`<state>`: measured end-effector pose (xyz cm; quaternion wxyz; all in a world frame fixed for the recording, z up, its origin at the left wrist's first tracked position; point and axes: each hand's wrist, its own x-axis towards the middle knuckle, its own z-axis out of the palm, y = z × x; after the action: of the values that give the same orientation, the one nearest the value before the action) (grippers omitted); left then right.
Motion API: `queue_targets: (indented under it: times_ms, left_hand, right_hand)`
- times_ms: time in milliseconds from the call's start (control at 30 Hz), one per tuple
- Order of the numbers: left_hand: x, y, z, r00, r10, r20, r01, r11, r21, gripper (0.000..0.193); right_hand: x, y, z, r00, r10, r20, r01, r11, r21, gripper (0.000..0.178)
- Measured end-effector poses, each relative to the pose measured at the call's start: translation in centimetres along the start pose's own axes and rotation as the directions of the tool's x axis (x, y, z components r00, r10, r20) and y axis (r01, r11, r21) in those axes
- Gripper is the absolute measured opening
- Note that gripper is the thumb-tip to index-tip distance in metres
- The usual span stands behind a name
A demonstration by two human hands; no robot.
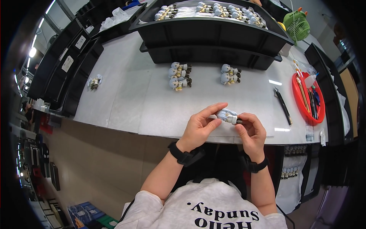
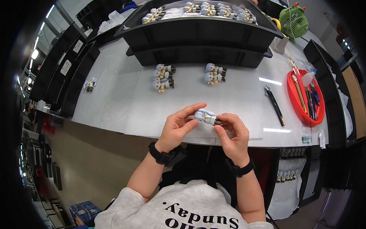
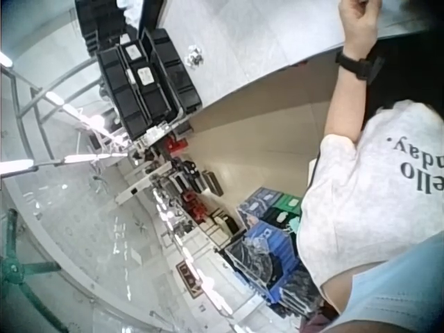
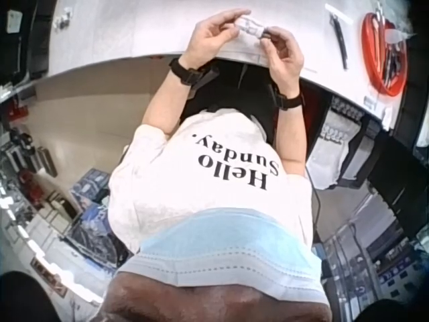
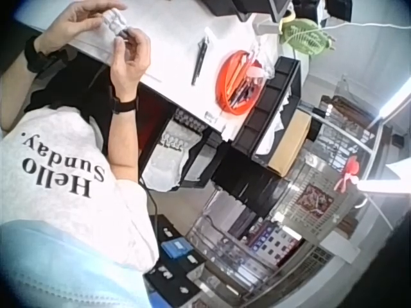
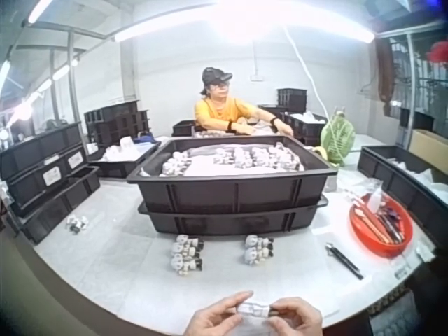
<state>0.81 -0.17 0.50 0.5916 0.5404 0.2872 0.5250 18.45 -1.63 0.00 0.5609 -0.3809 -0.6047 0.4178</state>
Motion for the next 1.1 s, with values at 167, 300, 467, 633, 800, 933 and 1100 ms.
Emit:
queue_targets:
  times_ms: [167,300,467,633,800,933,1100]
  left_hand:
    - [-0.3,0.5,-0.2,0.992,-0.124,-0.036,0.122,0.991,-0.055,0.037]
    - [-0.2,0.3,-0.2,0.988,-0.143,-0.064,0.142,0.990,-0.027,0.034]
    - [0.2,0.2,0.8,0.978,-0.160,-0.131,0.161,0.987,-0.009,0.028]
    - [-0.3,-0.4,0.6,0.982,-0.077,-0.170,0.109,0.977,0.185,0.029]
    - [-0.5,-0.6,0.0,0.989,-0.029,-0.143,0.057,0.979,0.195,0.025]
    - [-0.2,-0.8,0.4,0.990,-0.025,-0.142,0.058,0.971,0.230,0.026]
    - [-0.1,-1.0,0.6,0.986,-0.031,-0.162,0.076,0.956,0.285,0.025]
  right_hand:
    - [-0.2,-0.8,0.1,0.964,0.265,0.000,-0.262,0.957,0.127,0.020]
    - [0.2,-0.6,0.6,0.992,0.124,-0.032,-0.123,0.992,0.027,0.019]
    - [0.4,-1.3,0.1,0.972,-0.236,0.001,0.218,0.897,-0.384,0.030]
    - [0.0,-0.1,0.2,0.940,-0.340,0.011,0.310,0.843,-0.439,0.033]
    - [-0.9,-2.7,-3.8,0.892,-0.436,-0.118,0.353,0.836,-0.419,0.030]
    - [-4.8,-3.8,-13.0,0.769,-0.473,-0.430,0.083,0.741,-0.666,0.030]
    - [-14.2,1.6,-27.4,0.472,-0.111,-0.874,-0.340,0.892,-0.297,0.025]
